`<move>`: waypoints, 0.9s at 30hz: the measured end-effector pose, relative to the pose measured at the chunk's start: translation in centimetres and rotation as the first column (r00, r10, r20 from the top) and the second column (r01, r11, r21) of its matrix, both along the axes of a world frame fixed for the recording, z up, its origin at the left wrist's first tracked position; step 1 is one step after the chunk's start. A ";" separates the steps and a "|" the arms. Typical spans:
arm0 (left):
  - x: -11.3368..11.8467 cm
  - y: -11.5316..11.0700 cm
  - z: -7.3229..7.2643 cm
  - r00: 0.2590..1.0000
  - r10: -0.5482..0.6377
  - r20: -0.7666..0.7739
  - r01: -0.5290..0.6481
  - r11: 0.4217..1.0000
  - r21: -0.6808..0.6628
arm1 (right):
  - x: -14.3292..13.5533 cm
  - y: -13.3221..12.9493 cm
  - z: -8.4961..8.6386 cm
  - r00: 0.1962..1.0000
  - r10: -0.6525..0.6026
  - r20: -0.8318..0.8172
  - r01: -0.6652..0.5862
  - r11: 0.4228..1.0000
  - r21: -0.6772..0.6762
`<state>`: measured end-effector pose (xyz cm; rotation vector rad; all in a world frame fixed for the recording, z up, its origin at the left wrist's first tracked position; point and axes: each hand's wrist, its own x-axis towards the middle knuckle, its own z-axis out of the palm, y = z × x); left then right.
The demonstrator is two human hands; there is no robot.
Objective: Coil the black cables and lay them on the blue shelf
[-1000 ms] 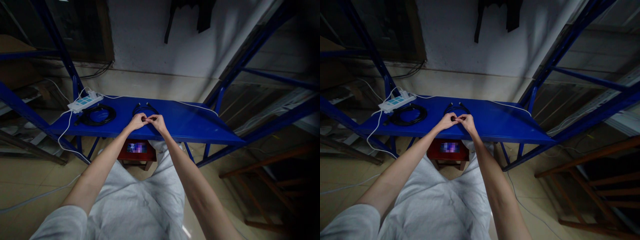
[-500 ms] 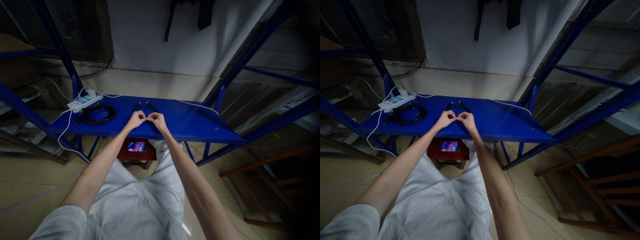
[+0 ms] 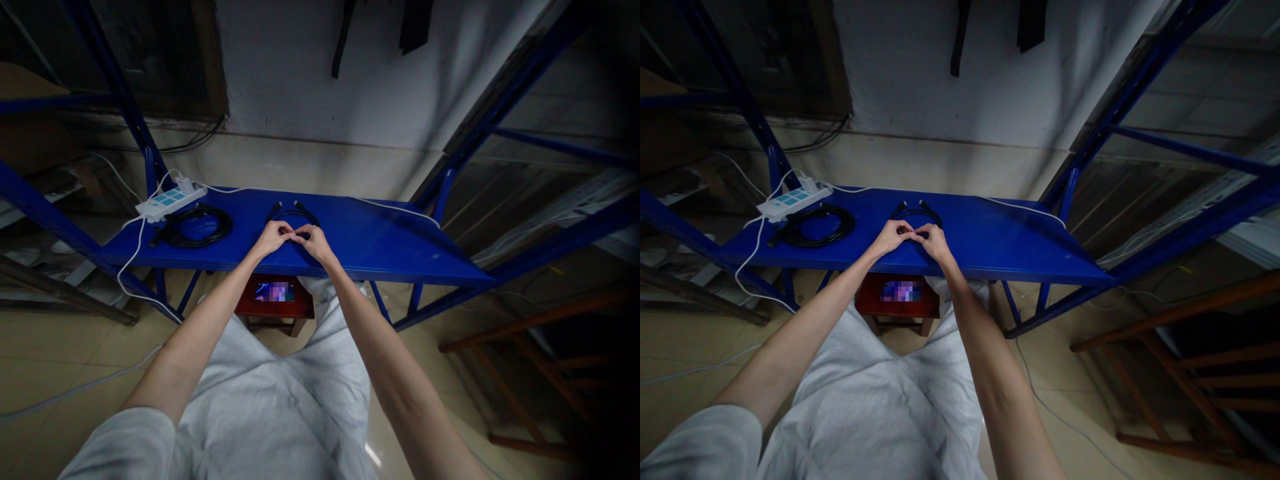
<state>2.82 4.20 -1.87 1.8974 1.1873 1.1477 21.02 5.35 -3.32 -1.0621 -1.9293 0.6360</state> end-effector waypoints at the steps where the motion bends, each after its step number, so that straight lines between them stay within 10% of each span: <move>1: 0.0 -0.1 0.1 1.000 0.000 -0.003 0.000 1.000 -0.002 | 0.1 0.0 0.0 1.000 -0.004 0.009 0.004 1.000 -0.007; 27: 1.2 0.9 -0.7 0.997 0.043 -0.057 -0.043 0.999 0.013 | -0.2 0.9 -0.6 0.924 -0.017 -0.381 -0.055 0.983 -0.177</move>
